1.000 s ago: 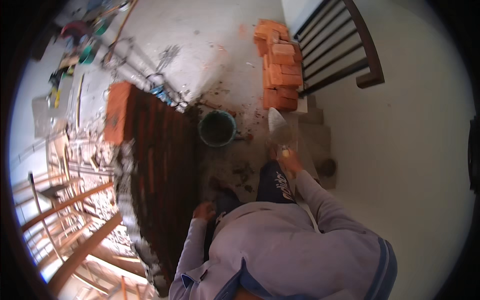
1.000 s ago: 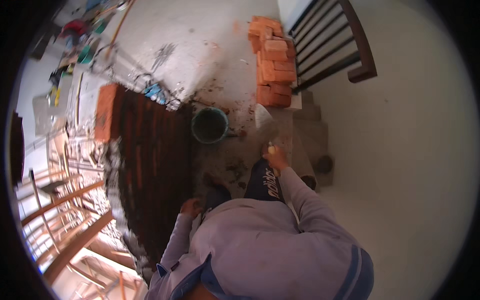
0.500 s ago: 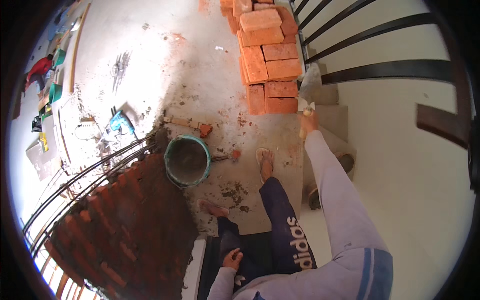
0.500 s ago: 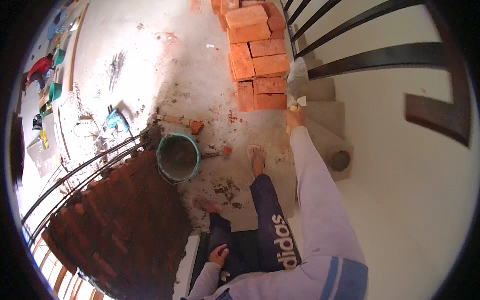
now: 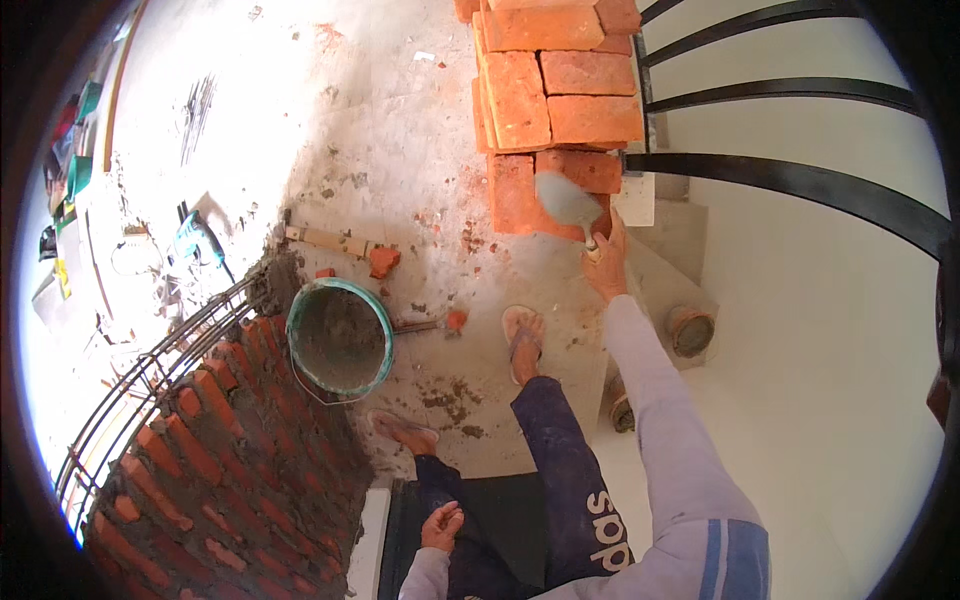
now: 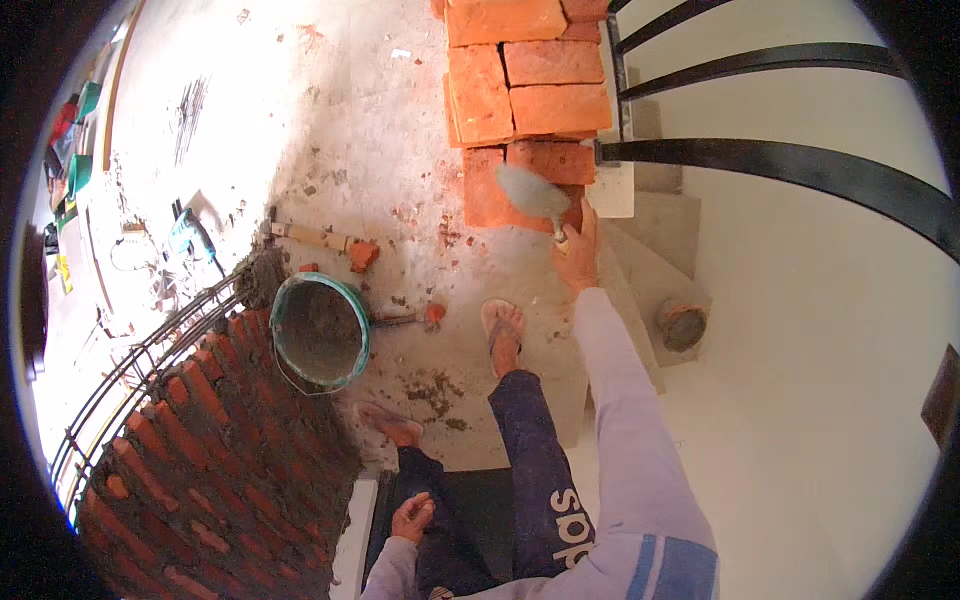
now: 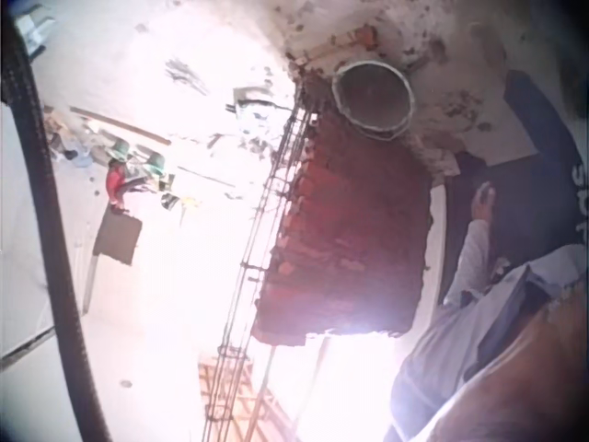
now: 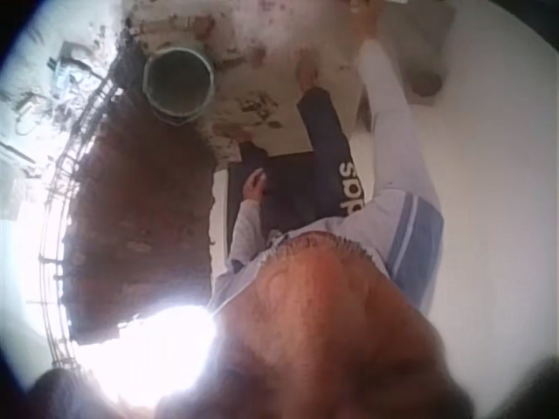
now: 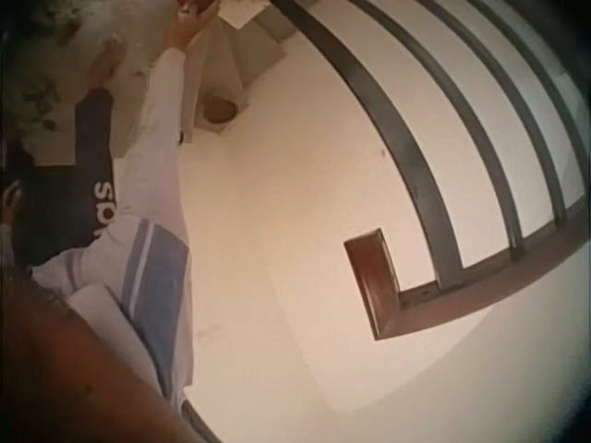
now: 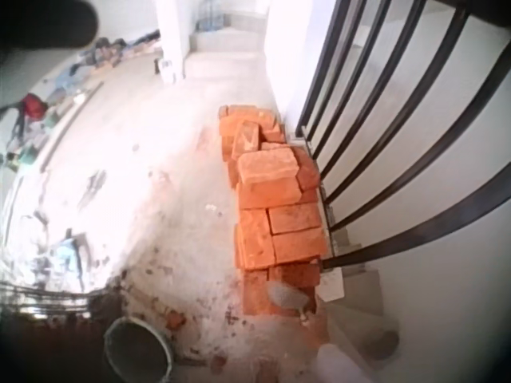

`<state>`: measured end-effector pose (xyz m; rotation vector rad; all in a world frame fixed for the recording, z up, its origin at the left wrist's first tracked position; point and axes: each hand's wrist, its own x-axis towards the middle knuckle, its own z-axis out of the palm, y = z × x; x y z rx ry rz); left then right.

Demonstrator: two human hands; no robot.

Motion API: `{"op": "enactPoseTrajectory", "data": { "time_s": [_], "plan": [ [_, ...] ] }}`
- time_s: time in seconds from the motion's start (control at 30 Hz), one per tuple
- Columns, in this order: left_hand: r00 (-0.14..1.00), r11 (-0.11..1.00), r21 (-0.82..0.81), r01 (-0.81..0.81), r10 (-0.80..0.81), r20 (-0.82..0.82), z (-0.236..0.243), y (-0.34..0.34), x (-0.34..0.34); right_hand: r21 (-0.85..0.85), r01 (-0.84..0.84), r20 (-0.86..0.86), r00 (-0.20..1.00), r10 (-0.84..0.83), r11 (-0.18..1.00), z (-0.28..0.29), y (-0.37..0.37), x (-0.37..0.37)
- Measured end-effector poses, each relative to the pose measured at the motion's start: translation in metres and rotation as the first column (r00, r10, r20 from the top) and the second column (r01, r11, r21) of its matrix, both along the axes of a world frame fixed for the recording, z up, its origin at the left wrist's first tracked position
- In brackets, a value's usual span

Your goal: The person lays bricks to build a wall, applying mortar with a trowel between layers and on the sides of the bricks.

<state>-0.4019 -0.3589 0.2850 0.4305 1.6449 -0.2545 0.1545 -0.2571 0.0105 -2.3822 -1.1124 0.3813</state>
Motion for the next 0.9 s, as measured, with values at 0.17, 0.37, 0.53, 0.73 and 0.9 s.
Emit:
{"op": "enactPoseTrajectory", "data": {
  "time_s": [0.17, 0.37, 0.53, 0.73, 0.9],
  "plan": [
    [0.995, 0.999, 0.045, -0.025, 0.021, 0.098, -0.006, 0.014, 0.015, -0.142, -0.379, 0.193, 0.895, 0.401, 0.914, -0.016, -0.001, 0.043],
    [0.98, 0.979, 0.058, -0.194, 0.191, 0.051, -0.034, 0.016, 0.023, -0.215, -0.416, 0.048, 0.899, 0.435, 0.883, 0.031, 0.015, 0.039],
    [0.911, 0.934, -0.006, -0.358, 0.35, 0.217, -0.023, 0.087, 0.108, -0.437, -0.128, -0.877, 0.281, -0.39, 0.89, 0.151, 0.026, -0.044],
    [0.866, 0.852, 0.436, -0.292, 0.042, 0.497, 0.136, 0.161, 0.201, -0.239, -0.076, -0.928, -0.275, -0.251, 0.968, 0.333, -0.005, -0.145],
    [0.971, 0.685, 0.721, -0.105, -0.085, 0.222, 0.31, 0.19, 0.144, 0.08, -0.259, -0.953, -0.303, -0.002, 0.963, 0.523, 0.052, -0.216]
  ]
}}
